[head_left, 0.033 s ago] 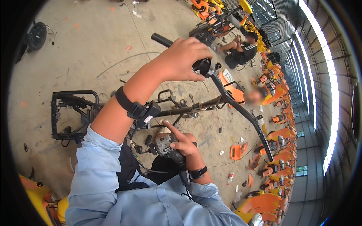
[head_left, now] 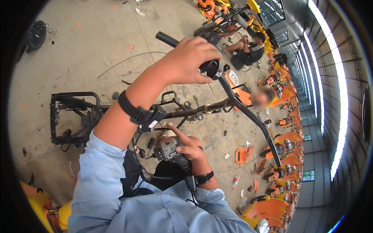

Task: The person secures a plastic component onto a scooter handlebar using a power drill. They then pick up a black grip and slide it onto the end of the handlebar.

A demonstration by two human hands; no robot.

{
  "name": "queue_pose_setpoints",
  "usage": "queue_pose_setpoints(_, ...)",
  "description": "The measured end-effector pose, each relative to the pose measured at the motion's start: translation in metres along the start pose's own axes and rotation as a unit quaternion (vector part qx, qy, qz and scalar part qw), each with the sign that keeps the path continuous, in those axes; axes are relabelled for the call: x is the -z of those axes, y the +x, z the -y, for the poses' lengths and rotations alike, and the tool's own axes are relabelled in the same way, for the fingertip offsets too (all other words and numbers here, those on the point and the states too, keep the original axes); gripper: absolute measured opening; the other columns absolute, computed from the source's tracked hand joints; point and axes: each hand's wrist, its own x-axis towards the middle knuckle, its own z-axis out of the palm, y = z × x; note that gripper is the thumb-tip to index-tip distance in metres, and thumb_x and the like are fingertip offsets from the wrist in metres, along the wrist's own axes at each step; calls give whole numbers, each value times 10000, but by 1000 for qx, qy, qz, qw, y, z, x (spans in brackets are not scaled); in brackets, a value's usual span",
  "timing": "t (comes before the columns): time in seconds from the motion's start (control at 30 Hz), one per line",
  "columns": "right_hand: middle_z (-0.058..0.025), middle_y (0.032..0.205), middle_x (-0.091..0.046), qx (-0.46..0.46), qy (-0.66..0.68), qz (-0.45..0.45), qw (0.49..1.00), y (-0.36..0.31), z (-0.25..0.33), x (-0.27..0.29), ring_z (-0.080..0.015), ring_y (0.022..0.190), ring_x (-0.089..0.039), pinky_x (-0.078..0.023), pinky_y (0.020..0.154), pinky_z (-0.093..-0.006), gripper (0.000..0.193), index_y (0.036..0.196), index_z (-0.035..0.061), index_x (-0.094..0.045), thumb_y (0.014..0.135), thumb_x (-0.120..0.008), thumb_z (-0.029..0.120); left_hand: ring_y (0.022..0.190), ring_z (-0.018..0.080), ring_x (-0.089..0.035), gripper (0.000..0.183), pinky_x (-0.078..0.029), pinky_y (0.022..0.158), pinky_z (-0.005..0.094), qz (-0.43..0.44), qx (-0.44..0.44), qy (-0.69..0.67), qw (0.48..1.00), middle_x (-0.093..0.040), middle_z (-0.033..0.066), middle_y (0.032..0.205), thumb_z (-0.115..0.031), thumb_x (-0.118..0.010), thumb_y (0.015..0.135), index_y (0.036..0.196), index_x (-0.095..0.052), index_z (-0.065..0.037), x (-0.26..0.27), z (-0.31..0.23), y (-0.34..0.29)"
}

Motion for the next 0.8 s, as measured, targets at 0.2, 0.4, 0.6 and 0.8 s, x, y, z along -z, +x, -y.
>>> queue_pose_setpoints(0.2, -280, 1251, -630, 39, 128, -179, 975, -16, 4, 22, -374, 1070, -684, -563, 942, -450, 1076, 1585, -19, -248, 749, -733, 454, 1280, 257, -514, 563, -370, 1100, 424, -37, -35, 4, 999, -656, 18, 1242, -292, -900, 671, 1169, -701, -121, -5, 6, 3)
queue_pose_setpoints(0.4, -262, 1234, -631, 116, 425, -205, 874, -55, -30, 83, -331, 851, -714, -602, 542, -424, 1041, 1598, 30, -232, 811, -623, 587, 1135, 236, -609, 554, -435, 1035, 399, -94, -44, -47, 994, -667, 12, 1176, -221, -910, 638, 1142, -707, -113, -20, 14, -1)
queue_pose_setpoints(0.6, -213, 1167, -637, 57, 371, -250, 893, -40, -71, 74, -336, 821, -704, -614, 554, -407, 965, 1575, 21, -284, 855, -595, 583, 1145, 253, -599, 589, -455, 1015, 407, -70, -28, 22, 997, -641, 25, 1169, -92, -877, 645, 1200, -679, -122, -15, 15, -3)
queue_pose_setpoints(0.8, -268, 1134, -664, 41, 370, -197, 907, -20, -64, 62, -441, 871, -715, -646, 628, -504, 969, 1564, -42, -251, 852, -596, 517, 1130, 295, -593, 597, -471, 979, 430, -53, -3, 17, 998, -617, 57, 1164, 24, -821, 652, 1207, -674, -141, 5, 3, -7)
